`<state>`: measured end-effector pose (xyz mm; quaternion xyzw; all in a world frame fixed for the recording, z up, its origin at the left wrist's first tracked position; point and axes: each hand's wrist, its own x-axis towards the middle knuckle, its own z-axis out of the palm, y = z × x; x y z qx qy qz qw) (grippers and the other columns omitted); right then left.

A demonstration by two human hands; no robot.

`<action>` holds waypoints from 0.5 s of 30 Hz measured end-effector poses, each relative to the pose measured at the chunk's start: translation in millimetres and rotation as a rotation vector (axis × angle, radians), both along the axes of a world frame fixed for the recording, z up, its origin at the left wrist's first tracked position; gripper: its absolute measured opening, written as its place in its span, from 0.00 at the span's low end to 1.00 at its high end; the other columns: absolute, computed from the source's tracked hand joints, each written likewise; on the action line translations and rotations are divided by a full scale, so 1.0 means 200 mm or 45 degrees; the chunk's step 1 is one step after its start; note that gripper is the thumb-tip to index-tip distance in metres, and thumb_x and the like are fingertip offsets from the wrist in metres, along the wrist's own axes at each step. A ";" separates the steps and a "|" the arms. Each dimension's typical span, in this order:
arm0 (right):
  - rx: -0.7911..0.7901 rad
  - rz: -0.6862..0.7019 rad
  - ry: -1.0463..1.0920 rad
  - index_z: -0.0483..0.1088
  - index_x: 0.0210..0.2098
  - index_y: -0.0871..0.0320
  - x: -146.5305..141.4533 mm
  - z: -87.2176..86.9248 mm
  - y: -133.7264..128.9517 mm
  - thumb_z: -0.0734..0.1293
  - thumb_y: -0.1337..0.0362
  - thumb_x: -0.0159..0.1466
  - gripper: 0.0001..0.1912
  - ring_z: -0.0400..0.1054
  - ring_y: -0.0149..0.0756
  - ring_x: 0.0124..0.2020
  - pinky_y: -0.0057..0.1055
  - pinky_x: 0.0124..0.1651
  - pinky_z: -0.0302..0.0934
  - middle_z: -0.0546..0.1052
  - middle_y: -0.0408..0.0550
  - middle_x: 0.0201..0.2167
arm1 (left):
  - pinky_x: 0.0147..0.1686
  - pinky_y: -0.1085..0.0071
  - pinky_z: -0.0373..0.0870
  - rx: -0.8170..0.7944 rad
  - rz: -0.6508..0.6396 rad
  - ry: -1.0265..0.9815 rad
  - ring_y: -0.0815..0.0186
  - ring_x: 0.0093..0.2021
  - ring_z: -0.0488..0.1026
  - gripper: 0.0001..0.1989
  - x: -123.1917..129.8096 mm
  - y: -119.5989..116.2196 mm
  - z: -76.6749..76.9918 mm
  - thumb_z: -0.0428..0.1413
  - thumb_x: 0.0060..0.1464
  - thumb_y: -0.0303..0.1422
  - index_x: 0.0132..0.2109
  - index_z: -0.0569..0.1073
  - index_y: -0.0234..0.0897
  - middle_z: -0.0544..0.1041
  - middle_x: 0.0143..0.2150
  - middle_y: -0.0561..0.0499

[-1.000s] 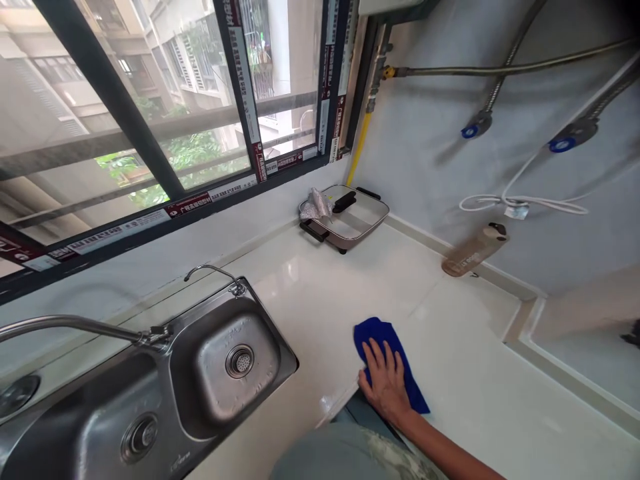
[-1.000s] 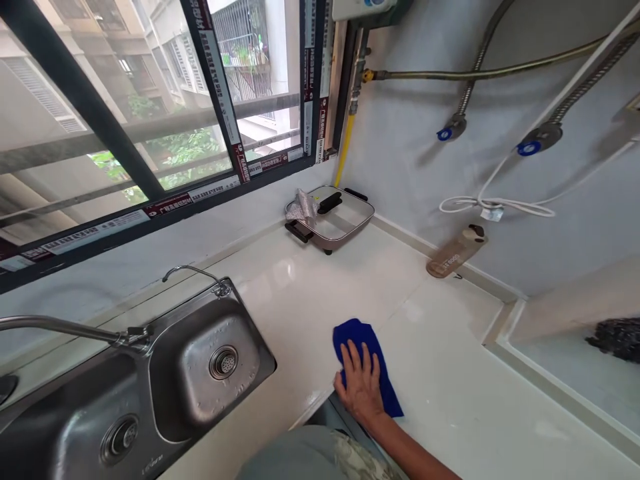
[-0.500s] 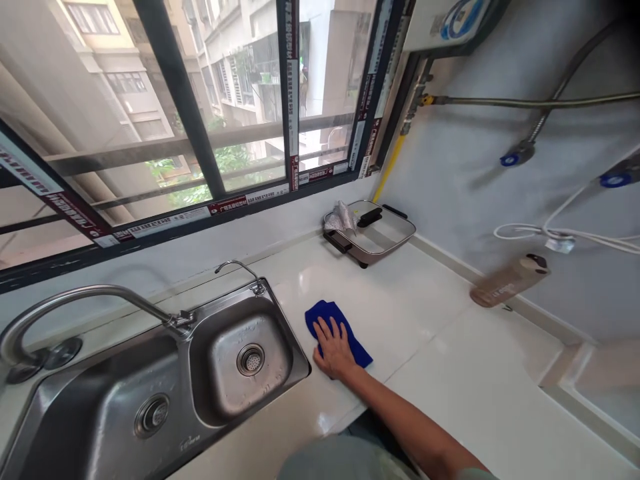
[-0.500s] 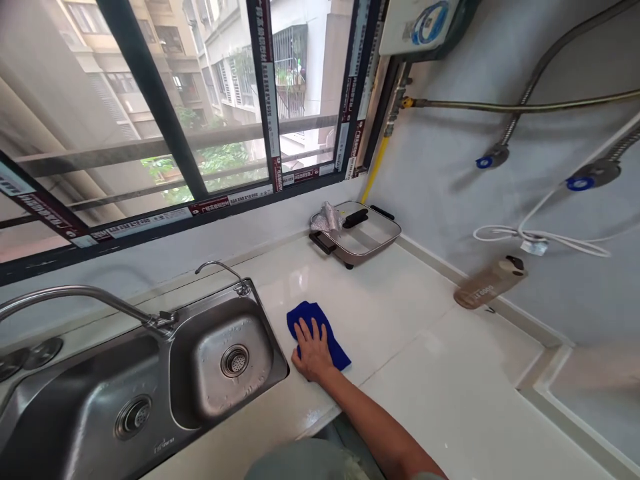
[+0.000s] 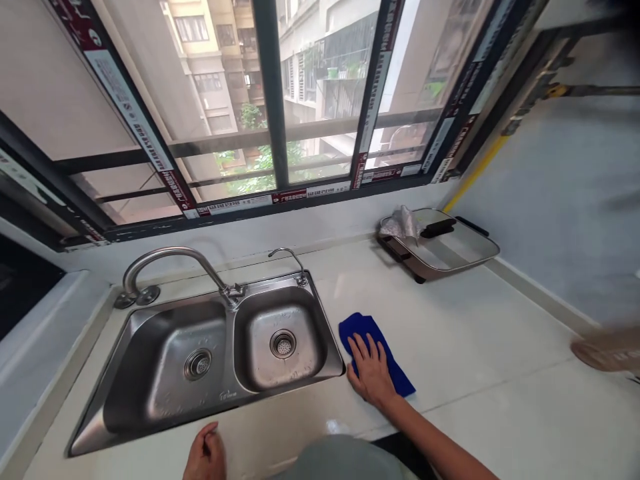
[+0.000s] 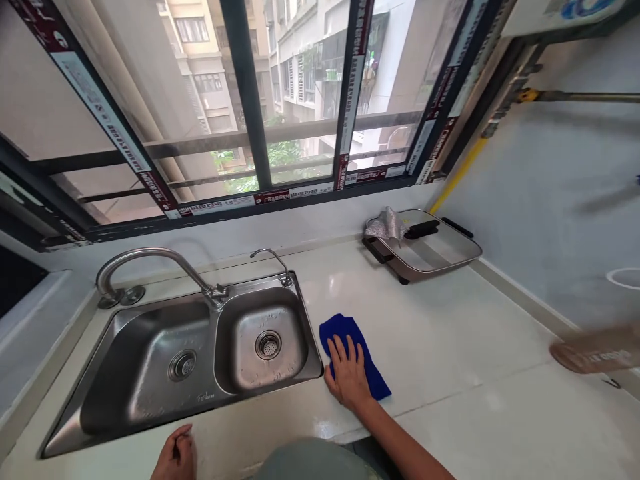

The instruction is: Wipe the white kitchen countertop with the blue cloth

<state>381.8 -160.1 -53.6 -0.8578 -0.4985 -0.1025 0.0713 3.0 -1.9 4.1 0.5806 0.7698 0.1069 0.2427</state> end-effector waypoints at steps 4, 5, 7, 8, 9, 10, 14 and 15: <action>-0.020 0.299 -0.019 0.56 0.69 0.55 -0.20 0.00 -0.12 0.60 0.62 0.63 0.34 0.41 0.59 0.72 0.59 0.70 0.42 0.61 0.48 0.70 | 0.32 0.63 0.63 -0.008 0.012 -0.024 0.59 0.31 0.73 0.24 0.00 0.01 -0.02 0.39 0.61 0.46 0.52 0.74 0.46 0.81 0.52 0.45; -0.027 0.364 -0.008 0.56 0.68 0.54 -0.22 0.01 -0.15 0.61 0.63 0.62 0.34 0.41 0.60 0.73 0.59 0.70 0.42 0.62 0.47 0.69 | 0.32 0.64 0.63 -0.005 0.012 -0.030 0.60 0.31 0.73 0.24 -0.01 0.01 -0.03 0.39 0.61 0.45 0.52 0.74 0.46 0.81 0.52 0.45; -0.041 0.466 0.022 0.57 0.68 0.52 -0.22 0.02 -0.18 0.61 0.62 0.62 0.34 0.41 0.58 0.73 0.59 0.70 0.42 0.63 0.45 0.68 | 0.32 0.64 0.63 0.016 0.015 -0.032 0.60 0.32 0.73 0.23 -0.02 0.01 -0.06 0.40 0.61 0.45 0.51 0.75 0.46 0.81 0.52 0.46; -0.047 0.500 0.037 0.56 0.68 0.52 -0.21 0.03 -0.18 0.62 0.62 0.62 0.34 0.41 0.57 0.73 0.58 0.70 0.43 0.63 0.45 0.68 | 0.32 0.65 0.63 0.029 0.018 -0.029 0.61 0.32 0.73 0.22 -0.02 0.01 -0.07 0.40 0.61 0.44 0.51 0.75 0.46 0.81 0.52 0.46; -0.053 0.522 0.049 0.55 0.69 0.51 -0.19 0.04 -0.18 0.62 0.62 0.62 0.35 0.41 0.56 0.73 0.57 0.71 0.43 0.63 0.45 0.68 | 0.32 0.65 0.63 0.039 0.023 -0.025 0.61 0.32 0.74 0.22 -0.02 0.01 -0.08 0.40 0.61 0.44 0.50 0.75 0.46 0.80 0.52 0.46; -0.058 0.532 0.058 0.54 0.69 0.51 -0.17 0.04 -0.18 0.62 0.61 0.63 0.35 0.42 0.55 0.73 0.57 0.71 0.44 0.62 0.45 0.69 | 0.32 0.65 0.63 0.049 0.024 -0.024 0.61 0.33 0.74 0.22 -0.02 0.00 -0.08 0.40 0.61 0.44 0.50 0.75 0.46 0.81 0.52 0.46; -0.041 0.449 0.054 0.50 0.71 0.53 -0.06 0.04 -0.10 0.61 0.62 0.63 0.37 0.43 0.54 0.73 0.56 0.70 0.45 0.56 0.48 0.72 | 0.32 0.65 0.65 0.038 0.034 -0.012 0.61 0.33 0.75 0.23 -0.03 0.00 -0.09 0.40 0.61 0.45 0.51 0.75 0.47 0.82 0.51 0.47; -0.038 0.417 0.046 0.49 0.71 0.53 -0.04 0.04 -0.07 0.60 0.62 0.63 0.37 0.43 0.54 0.73 0.56 0.70 0.46 0.55 0.49 0.72 | 0.32 0.65 0.66 0.025 0.046 -0.002 0.61 0.32 0.75 0.23 -0.04 0.00 -0.10 0.40 0.60 0.46 0.51 0.75 0.47 0.82 0.50 0.47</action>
